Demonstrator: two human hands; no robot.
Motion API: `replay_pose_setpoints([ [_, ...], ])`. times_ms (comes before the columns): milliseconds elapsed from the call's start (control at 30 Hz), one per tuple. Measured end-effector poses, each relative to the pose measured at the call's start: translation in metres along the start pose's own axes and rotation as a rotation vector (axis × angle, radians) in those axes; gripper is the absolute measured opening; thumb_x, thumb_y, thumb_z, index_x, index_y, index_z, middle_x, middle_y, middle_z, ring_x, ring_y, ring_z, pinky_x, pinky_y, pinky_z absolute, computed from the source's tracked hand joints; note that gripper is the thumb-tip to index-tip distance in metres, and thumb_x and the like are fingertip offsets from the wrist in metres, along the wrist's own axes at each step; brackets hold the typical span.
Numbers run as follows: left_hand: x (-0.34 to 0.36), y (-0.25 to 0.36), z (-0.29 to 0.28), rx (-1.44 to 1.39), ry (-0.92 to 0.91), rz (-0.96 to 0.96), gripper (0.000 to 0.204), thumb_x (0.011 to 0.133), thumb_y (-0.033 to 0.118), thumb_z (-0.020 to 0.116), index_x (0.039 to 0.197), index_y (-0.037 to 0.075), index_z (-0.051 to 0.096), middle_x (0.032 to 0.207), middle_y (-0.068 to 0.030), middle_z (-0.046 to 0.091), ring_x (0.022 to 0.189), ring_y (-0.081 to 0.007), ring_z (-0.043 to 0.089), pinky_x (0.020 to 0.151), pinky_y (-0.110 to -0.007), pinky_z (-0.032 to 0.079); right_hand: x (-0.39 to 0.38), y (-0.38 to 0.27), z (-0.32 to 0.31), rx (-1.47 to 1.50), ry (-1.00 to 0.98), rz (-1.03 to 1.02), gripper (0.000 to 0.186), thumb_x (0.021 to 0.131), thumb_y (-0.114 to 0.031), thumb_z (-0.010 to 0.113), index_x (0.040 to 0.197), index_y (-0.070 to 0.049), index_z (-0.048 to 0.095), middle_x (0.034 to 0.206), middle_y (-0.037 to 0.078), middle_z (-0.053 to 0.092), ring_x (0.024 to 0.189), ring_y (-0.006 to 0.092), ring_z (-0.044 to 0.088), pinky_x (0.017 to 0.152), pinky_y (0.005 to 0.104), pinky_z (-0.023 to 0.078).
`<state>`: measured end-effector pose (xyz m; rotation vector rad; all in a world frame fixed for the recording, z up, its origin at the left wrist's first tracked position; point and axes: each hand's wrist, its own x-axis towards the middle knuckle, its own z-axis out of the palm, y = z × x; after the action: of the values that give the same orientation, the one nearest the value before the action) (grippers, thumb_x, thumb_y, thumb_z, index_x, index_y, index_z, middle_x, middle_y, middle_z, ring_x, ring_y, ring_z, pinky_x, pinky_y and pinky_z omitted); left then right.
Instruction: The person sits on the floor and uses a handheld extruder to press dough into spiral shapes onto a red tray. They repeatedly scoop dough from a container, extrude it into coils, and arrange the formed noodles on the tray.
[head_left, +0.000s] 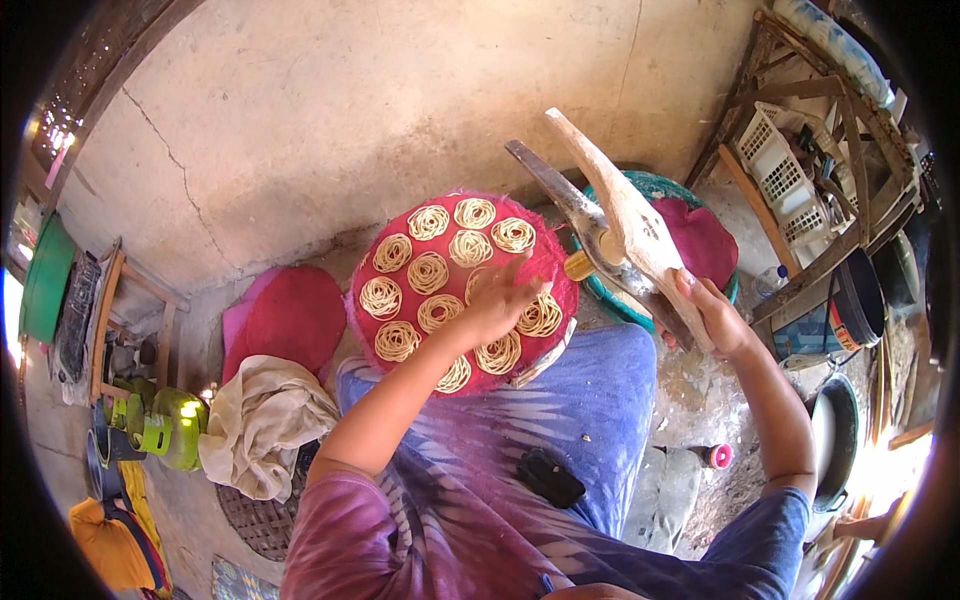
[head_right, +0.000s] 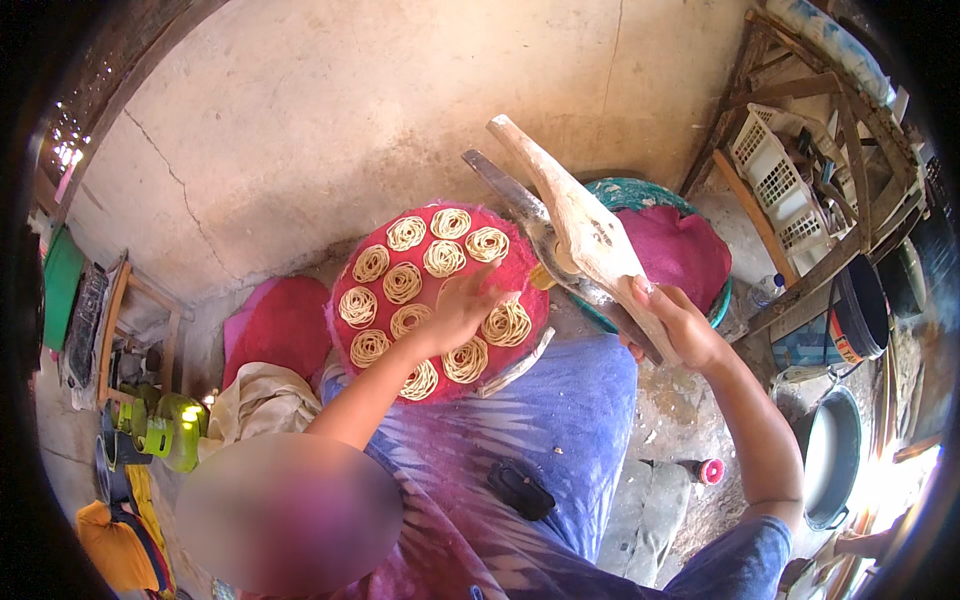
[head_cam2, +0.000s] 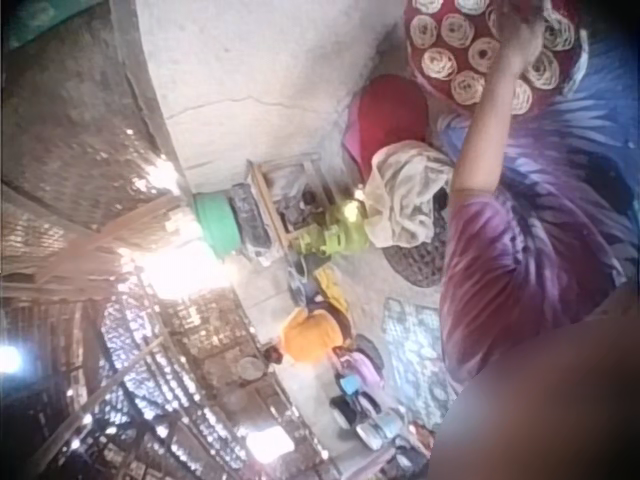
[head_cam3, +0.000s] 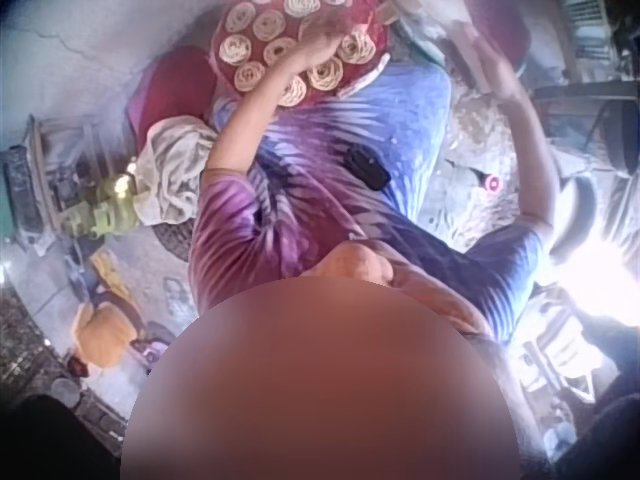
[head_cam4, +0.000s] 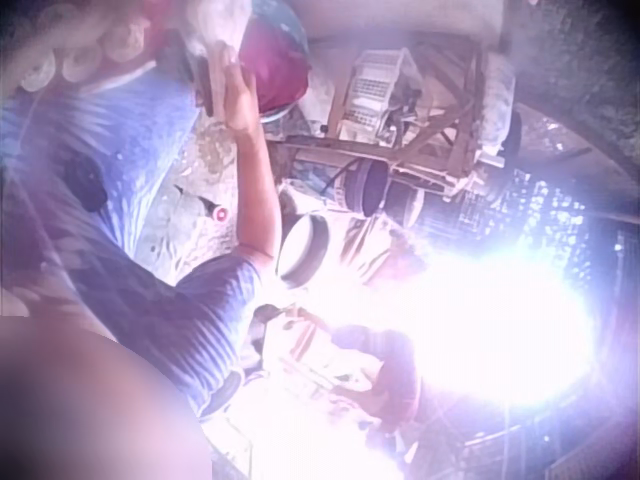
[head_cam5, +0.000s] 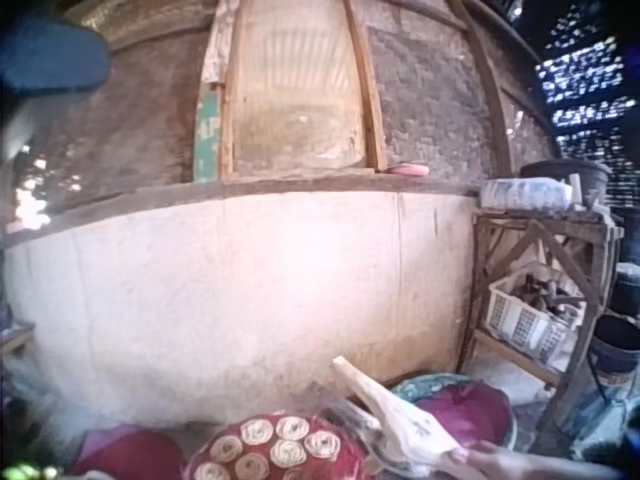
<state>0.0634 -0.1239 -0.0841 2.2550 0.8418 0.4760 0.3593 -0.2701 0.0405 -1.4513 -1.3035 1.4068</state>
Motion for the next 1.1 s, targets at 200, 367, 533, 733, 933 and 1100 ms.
replay_pose_setpoints([
  [200,-0.042,0.039,-0.011,0.799,0.046,0.174,0.069,0.097,0.059,0.044,0.137,0.005,0.056,0.158,-0.0147,0.030,0.141,-0.0439,0.028,0.116,-0.058,0.019,-0.006,-0.003,-0.002,-0.063,-0.029,-0.034,0.067,0.097,-0.064,0.040,0.100,0.000,0.059,0.077,0.011,0.063,0.061,0.0167,0.062,0.055,0.0297,0.049],
  [367,0.014,0.064,-0.089,-0.573,0.433,0.120,0.081,0.099,0.065,0.030,0.149,0.003,0.035,0.155,-0.0168,0.035,0.143,-0.0393,0.031,0.119,-0.047,0.025,-0.008,-0.018,0.008,0.088,-0.060,-0.114,0.070,0.096,-0.067,0.040,0.104,0.000,0.059,0.077,0.012,0.062,0.063,0.0179,0.061,0.055,0.0299,0.048],
  [533,0.080,0.069,-0.159,-1.761,-0.107,0.771,0.087,0.097,0.070,0.024,0.140,-0.002,0.046,0.151,-0.0238,0.038,0.141,-0.0368,0.036,0.120,-0.051,0.025,0.016,-0.046,0.002,0.210,-0.294,0.050,0.073,0.096,-0.067,0.036,0.123,-0.001,0.053,0.086,0.021,0.066,0.067,0.0234,0.066,0.058,0.0321,0.052],
  [733,0.147,0.005,-0.121,-2.146,0.117,0.382,0.084,0.096,0.070,0.026,0.122,-0.002,0.059,0.119,-0.0176,0.062,0.118,-0.0305,0.056,0.105,-0.047,0.044,0.072,-0.052,-0.014,0.331,-0.455,0.316,0.077,0.096,-0.072,0.027,0.116,-0.002,0.053,0.080,0.021,0.066,0.062,0.0234,0.065,0.055,0.0320,0.053],
  [933,0.176,-0.070,-0.073,-2.079,0.377,0.242,0.068,0.097,0.066,0.025,0.098,0.009,0.061,0.095,-0.0080,0.063,0.092,-0.0250,0.059,0.075,-0.040,0.049,0.104,-0.054,-0.002,-0.157,-0.258,0.407,0.080,0.095,-0.074,0.024,0.102,-0.001,0.057,0.073,0.012,0.060,0.060,0.0199,0.062,0.051,0.0312,0.052],
  [1100,0.162,-0.083,-0.110,-1.967,0.205,0.392,0.056,0.094,0.066,0.032,0.091,0.015,0.055,0.089,-0.0039,0.058,0.092,-0.0203,0.058,0.082,-0.041,0.051,0.103,-0.066,0.017,-0.295,-0.265,0.320,0.084,0.095,-0.076,0.020,0.096,-0.002,0.059,0.071,0.009,0.057,0.058,0.0174,0.059,0.051,0.0307,0.050],
])
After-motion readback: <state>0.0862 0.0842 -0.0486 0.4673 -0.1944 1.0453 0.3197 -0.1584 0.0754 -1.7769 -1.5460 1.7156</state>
